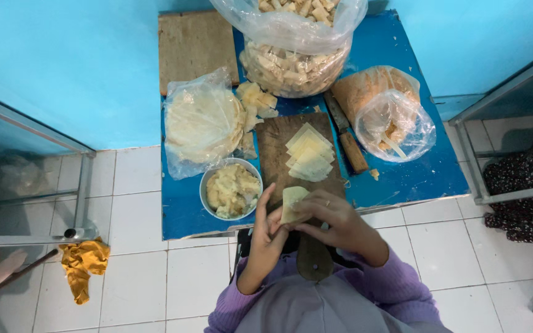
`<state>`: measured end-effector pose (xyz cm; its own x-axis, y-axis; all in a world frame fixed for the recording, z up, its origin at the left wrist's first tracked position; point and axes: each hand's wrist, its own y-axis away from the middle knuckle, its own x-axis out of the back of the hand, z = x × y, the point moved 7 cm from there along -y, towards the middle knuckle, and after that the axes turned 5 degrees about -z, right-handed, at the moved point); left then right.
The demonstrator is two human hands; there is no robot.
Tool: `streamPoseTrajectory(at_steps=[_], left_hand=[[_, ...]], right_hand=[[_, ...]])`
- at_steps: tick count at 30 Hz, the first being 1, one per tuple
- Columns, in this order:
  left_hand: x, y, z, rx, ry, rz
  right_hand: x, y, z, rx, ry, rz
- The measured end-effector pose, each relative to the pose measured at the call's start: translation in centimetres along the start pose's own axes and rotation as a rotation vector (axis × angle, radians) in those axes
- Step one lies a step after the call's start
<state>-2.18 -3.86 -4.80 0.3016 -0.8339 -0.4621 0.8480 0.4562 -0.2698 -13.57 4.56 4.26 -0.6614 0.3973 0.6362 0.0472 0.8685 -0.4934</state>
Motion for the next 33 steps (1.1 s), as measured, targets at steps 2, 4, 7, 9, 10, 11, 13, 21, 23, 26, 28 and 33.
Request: streamPoseTrajectory(at_steps=[2, 4, 7, 9, 10, 11, 13, 21, 23, 26, 28, 33], left_hand=[[-0.2, -0.1, 0.0, -0.007, -0.05, 0.016], [-0.4, -0.2, -0.3, 0.021, -0.031, 0.031], [-0.6, -0.2, -0.3, 0.034, -0.061, 0.053], [-0.6, -0.1, -0.3, 0.037, -0.076, 0.065], [-0.6, -0.1, -0.3, 0.039, -0.073, 0.068], [-0.6, 0.0, -0.3, 0.04, -0.071, 0.072], [-0.3, 0.0, -0.2, 0.043, -0.14, 0.094], [0.4, 0.5, 0.0, 0.079, -0.192, 0.136], [0.6, 0.5, 0.2, 0.07, -0.196, 0.133], [1.1, 0.6, 0.4, 0.066, -0.243, 0.164], [1.3, 0.6, 0.5, 0.07, -0.252, 0.179], [1.5, 0.8, 0.5, 0.067, -0.258, 0.196]], right_hand=[[-0.7, 0.4, -0.5, 0.024, 0.095, 0.017], [-0.7, 1.0, 0.3, -0.067, 0.079, 0.098], [-1.0, 2.1, 1.7, -0.13, 0.022, 0.142], [-1.5, 3.0, 2.7, -0.201, -0.047, 0.162], [-1.7, 3.4, 3.5, -0.26, -0.089, 0.181], [-2.0, 3.8, 4.2, -0.318, -0.132, 0.2], [-2.5, 4.8, 6.5, -0.479, -0.531, 0.344], [0.2, 7.0, 10.3, -0.617, -0.907, 0.762], [2.0, 7.0, 10.6, -0.511, -0.935, 0.846], [4.5, 7.0, 10.3, -0.503, -0.543, 0.858], [5.3, 5.5, 9.3, -0.32, -0.304, 0.838], [1.2, 2.2, 5.5, -0.195, 0.374, 0.512]])
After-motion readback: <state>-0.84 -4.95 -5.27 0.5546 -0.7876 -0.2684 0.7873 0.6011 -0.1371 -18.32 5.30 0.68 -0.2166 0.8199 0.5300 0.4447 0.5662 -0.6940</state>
